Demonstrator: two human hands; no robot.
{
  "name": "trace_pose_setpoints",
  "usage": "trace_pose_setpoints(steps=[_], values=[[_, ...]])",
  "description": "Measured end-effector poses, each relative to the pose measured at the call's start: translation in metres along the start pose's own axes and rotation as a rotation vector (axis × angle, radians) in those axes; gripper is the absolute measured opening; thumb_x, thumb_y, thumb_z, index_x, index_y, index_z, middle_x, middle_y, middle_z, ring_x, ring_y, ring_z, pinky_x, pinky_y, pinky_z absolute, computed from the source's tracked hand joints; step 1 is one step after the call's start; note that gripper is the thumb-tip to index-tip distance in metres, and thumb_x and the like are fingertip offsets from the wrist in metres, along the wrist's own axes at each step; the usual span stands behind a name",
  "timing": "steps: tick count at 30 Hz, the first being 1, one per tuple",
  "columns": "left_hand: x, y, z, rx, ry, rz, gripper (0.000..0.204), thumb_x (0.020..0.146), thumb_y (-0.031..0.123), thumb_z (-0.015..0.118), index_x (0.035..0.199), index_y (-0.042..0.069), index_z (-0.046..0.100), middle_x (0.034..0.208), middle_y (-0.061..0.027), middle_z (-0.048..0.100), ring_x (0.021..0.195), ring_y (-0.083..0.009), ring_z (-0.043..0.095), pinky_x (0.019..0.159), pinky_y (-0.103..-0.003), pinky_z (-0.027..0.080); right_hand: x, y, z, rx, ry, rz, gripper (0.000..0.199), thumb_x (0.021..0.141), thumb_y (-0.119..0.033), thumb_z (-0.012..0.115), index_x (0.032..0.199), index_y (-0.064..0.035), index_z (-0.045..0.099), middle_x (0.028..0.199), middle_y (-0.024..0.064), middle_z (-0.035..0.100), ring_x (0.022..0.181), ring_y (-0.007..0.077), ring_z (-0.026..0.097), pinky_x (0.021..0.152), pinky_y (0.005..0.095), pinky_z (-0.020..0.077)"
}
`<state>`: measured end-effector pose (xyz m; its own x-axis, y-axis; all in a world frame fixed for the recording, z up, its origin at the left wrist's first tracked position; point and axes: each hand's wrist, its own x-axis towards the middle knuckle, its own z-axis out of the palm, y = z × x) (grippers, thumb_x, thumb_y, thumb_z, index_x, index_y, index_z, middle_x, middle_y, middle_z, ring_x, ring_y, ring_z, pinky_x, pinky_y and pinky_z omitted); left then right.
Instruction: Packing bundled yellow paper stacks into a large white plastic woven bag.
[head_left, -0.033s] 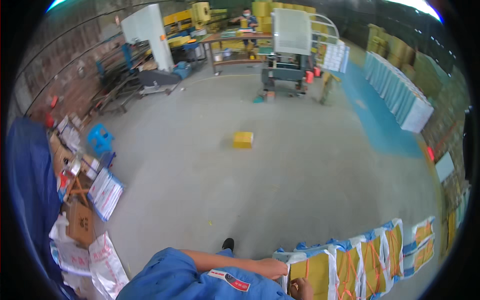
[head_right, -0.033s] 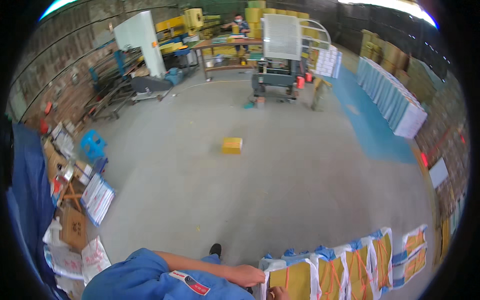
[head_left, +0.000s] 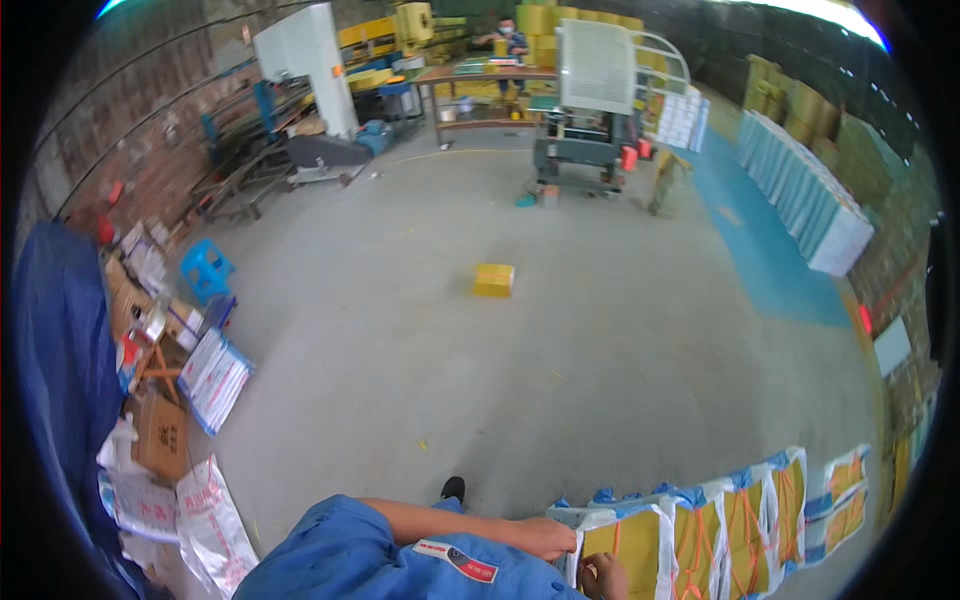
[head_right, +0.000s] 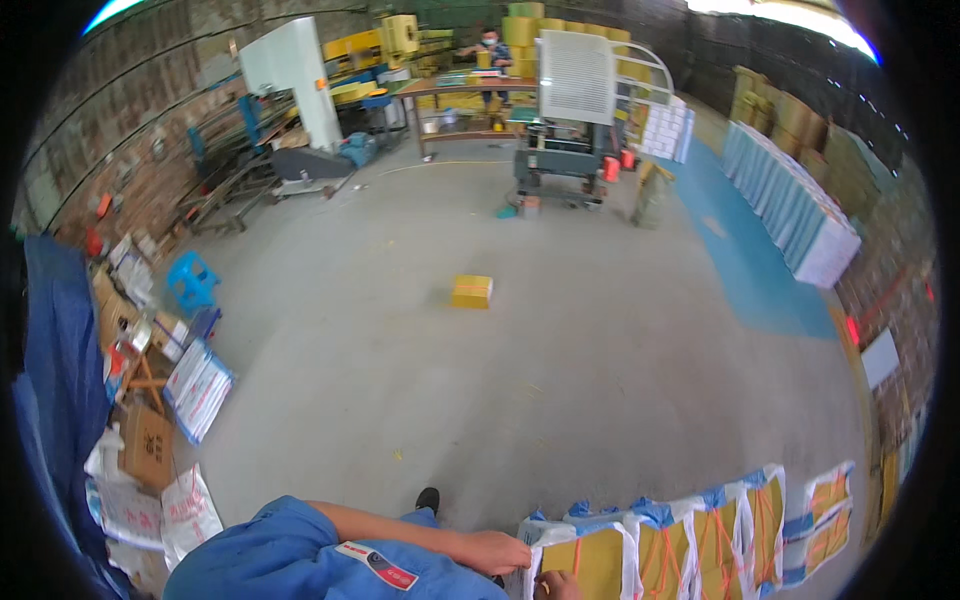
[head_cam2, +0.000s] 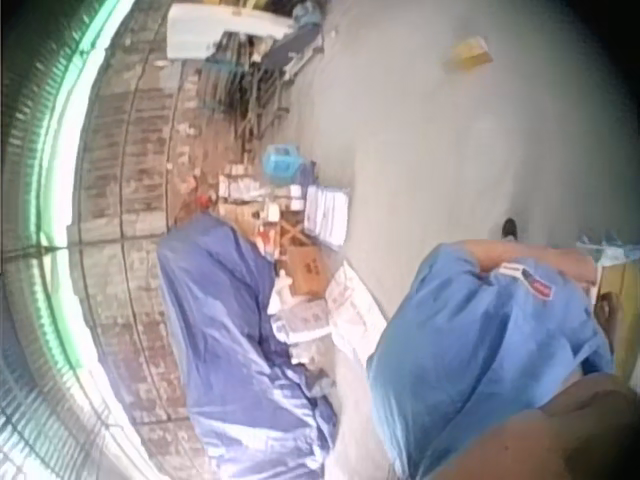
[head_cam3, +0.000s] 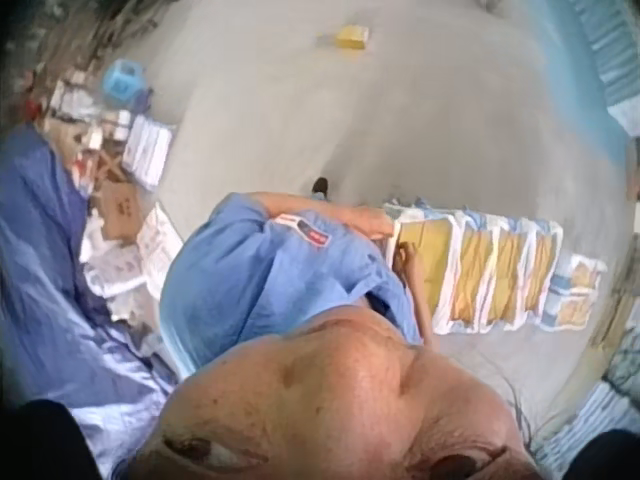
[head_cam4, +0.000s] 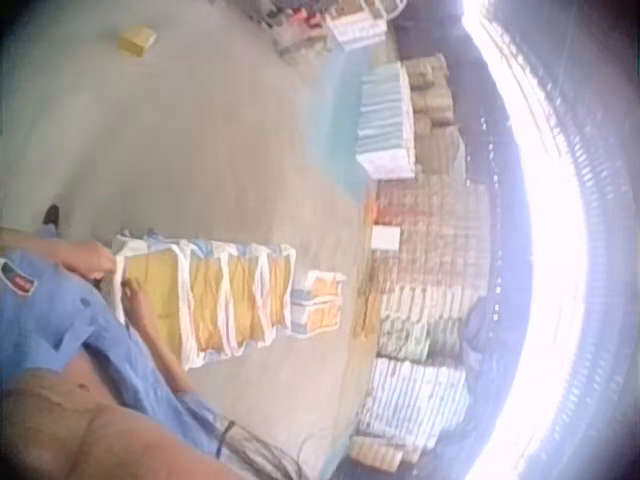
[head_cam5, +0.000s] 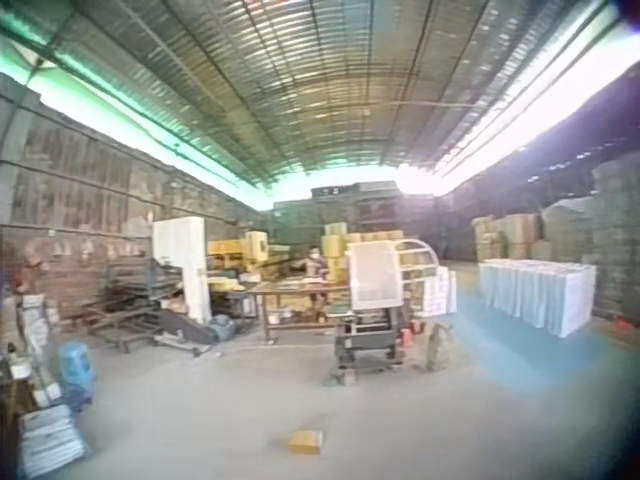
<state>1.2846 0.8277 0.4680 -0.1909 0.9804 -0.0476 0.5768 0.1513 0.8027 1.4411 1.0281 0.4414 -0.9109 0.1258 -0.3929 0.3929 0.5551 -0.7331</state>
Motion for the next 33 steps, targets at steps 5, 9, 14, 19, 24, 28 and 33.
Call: trace_pose_setpoints(steps=[5,9,14,19,24,28,33], values=[[-0.025,0.025,-0.068,-0.191,0.109,-0.061,0.019,0.081,0.015,0.058,0.091,0.002,0.067,0.084,-0.0163,0.068,0.081,-0.0367,0.065,0.073,-0.044,0.052,0.065,-0.120,-0.029,-0.393,-0.107,-0.565,0.019,0.069,-0.009,0.066,0.088,-0.0055,0.064,0.084,0.0155,0.062,0.083,0.0386,0.061,0.073,0.0470,0.0495],[-0.050,0.051,-0.135,-0.379,0.143,0.110,0.021,0.084,0.018,0.058,0.091,0.002,0.070,0.081,-0.0166,0.069,0.078,-0.0325,0.066,0.071,-0.043,0.051,0.121,-0.199,-0.022,-0.460,-0.258,-0.809,0.017,0.074,-0.016,0.067,0.090,-0.0095,0.066,0.087,0.0130,0.064,0.085,0.0365,0.062,0.071,0.0474,0.0518],[-0.096,0.087,-0.206,-0.578,0.065,0.375,0.020,0.086,0.015,0.057,0.090,-0.001,0.067,0.083,-0.0174,0.069,0.079,-0.0300,0.066,0.072,-0.041,0.050,0.174,-0.315,0.047,-0.559,-0.404,-0.812,0.012,0.078,-0.006,0.059,0.088,-0.0060,0.064,0.086,0.0139,0.062,0.087,0.0349,0.062,0.075,0.0449,0.0516],[-0.158,0.095,-0.275,-0.599,0.040,0.426,0.023,0.084,0.020,0.065,0.094,0.000,0.071,0.085,-0.0175,0.070,0.083,-0.0321,0.067,0.073,-0.040,0.050,0.227,-0.430,0.107,-0.616,-0.503,-1.054,0.010,0.080,-0.005,0.058,0.088,-0.0041,0.064,0.087,0.0144,0.064,0.086,0.0342,0.062,0.075,0.0446,0.0515],[-0.210,0.062,-0.348,-0.419,0.205,0.544,0.024,0.087,0.018,0.066,0.103,0.000,0.069,0.093,-0.0179,0.070,0.088,-0.0311,0.068,0.077,-0.039,0.052,0.293,-0.501,0.146,-0.735,-0.625,-1.217,0.009,0.081,-0.006,0.059,0.088,-0.0040,0.063,0.085,0.0139,0.062,0.084,0.0334,0.061,0.073,0.0441,0.0510],[-0.216,0.016,-0.376,-0.521,0.309,0.547,0.022,0.088,0.014,0.065,0.102,-0.003,0.063,0.091,-0.0209,0.064,0.085,-0.0335,0.062,0.076,-0.041,0.048,0.350,-0.517,0.184,-0.682,-0.710,-1.221,0.009,0.084,-0.010,0.056,0.087,-0.0065,0.064,0.085,0.0132,0.063,0.085,0.0345,0.062,0.073,0.0469,0.0510],[-0.170,-0.109,-0.445,-0.555,0.317,0.664,0.036,0.092,0.012,0.063,0.123,-0.007,0.057,0.112,-0.0249,0.063,0.102,-0.0322,0.061,0.089,-0.039,0.048,0.448,-0.553,0.228,-0.539,-0.808,-1.242,0.009,0.083,-0.013,0.061,0.087,-0.0068,0.066,0.083,0.0126,0.065,0.081,0.0335,0.065,0.073,0.0449,0.0536]])
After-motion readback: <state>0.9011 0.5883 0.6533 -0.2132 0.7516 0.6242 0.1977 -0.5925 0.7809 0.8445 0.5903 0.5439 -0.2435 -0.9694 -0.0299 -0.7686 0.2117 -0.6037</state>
